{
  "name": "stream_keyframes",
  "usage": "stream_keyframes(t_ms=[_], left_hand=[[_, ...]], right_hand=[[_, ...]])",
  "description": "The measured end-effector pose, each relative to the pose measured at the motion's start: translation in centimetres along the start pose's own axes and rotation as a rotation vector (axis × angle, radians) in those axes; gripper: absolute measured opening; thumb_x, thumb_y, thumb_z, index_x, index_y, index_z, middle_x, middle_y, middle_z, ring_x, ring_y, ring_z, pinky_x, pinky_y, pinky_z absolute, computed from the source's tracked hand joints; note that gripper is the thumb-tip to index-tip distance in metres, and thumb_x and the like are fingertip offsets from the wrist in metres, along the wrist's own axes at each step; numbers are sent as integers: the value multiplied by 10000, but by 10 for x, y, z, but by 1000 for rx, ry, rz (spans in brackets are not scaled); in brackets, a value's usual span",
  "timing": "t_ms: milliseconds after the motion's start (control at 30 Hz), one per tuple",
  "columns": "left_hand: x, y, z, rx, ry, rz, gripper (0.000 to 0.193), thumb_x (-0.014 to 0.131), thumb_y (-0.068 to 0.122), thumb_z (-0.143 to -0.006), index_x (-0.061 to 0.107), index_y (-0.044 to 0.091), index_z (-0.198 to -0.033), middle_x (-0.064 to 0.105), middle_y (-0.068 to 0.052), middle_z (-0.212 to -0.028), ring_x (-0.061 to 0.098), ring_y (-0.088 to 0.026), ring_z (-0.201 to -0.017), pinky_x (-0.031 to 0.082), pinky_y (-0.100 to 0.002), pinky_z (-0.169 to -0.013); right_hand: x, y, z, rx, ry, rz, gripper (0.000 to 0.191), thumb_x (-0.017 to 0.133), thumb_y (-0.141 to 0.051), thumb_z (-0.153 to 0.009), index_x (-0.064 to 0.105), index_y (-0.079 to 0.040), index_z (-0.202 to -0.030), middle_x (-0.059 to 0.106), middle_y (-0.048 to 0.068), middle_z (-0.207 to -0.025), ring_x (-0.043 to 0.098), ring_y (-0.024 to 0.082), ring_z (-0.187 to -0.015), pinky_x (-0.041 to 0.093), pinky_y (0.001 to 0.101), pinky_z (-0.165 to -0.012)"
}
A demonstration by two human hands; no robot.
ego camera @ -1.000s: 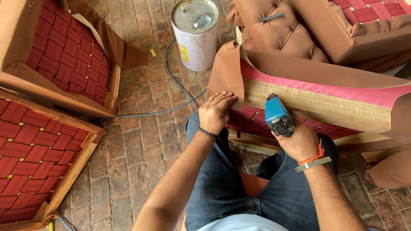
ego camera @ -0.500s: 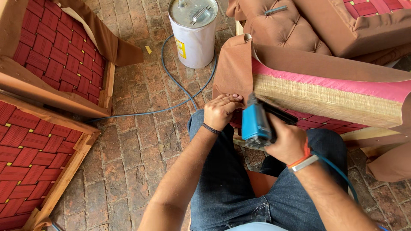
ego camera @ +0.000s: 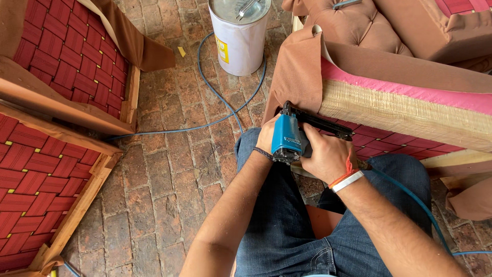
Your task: The person staples fabric onto a chair frame using a pneumatic staple gun. They pull and smooth the fabric, then secure it along the edges and corners of the chair base.
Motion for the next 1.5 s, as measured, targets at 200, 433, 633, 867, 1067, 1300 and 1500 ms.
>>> stream_keyframes(t_ms=[200, 433, 633, 867, 1067, 1300, 1500], left_hand=[[25, -29, 6, -224, -85, 51, 230, 760, 165, -819, 698, 73, -1020, 695, -98, -995, 702, -282, -904, 594, -363, -811], [-3, 3, -1, -43, -22, 75, 226, 749, 170, -773, 690, 53, -957, 701, -133, -941, 696, -325, -911, 582, -420, -844], [-13, -11, 4, -319, -78, -70, 95, 748, 126, -716, 721, 56, -773, 722, -126, -802, 702, -321, -810, 560, -413, -739], [-56, -76, 30, -755, 514, 772, 144, 630, 98, -1026, 687, -3, -1110, 731, -82, -1071, 685, -134, -1014, 555, -271, -943], [-26, -81, -25, -748, 147, 795, 460, 578, 198, -1056, 523, 47, -1486, 574, -136, -1490, 527, -212, -1381, 412, -312, -1144], [-37, -51, -42, -661, 106, 715, 549, 560, 223, -1071, 404, 97, -1582, 482, -154, -1591, 459, -227, -1451, 364, -340, -1191], [-34, -61, -13, -1169, 45, 682, 554, 515, 196, -1114, 485, 191, -1667, 549, -483, -1250, 400, -462, -830, 348, -557, -747]], right_hand=[[16, 4, -8, 61, -62, 29, 747, 868, -356, -688, 585, -113, -1335, 732, 161, -718, 735, 353, -645, 579, 526, -616], [10, 18, -11, 119, -37, 22, 648, 883, -357, -651, 590, -116, -1176, 734, 168, -752, 726, 384, -701, 555, 531, -614], [6, 38, 1, 159, 25, -13, 630, 856, -301, -692, 603, -137, -1245, 736, 183, -799, 728, 387, -740, 564, 516, -652], [-11, 54, 19, 176, 46, -187, 710, 828, -148, -622, 644, -202, -1306, 756, 176, -940, 727, 394, -879, 578, 489, -722], [-24, 42, 27, 140, -27, -381, 609, 842, -206, -682, 682, -149, -1268, 770, 160, -1005, 761, 322, -930, 597, 411, -754], [-44, 50, 39, 174, -39, -483, 604, 868, -274, -703, 681, -89, -1247, 794, 118, -1002, 788, 226, -890, 605, 348, -761], [-66, 99, 72, 326, 33, -345, 497, 879, -263, -721, 707, -58, -1140, 781, 144, -918, 763, 233, -818, 583, 358, -757]])
Point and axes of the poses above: each hand's wrist, its own z-axis away from the middle knuckle, its own x-axis out of the palm, y = z × x, the point moved 9 cm from there along -z, towards the middle knuckle
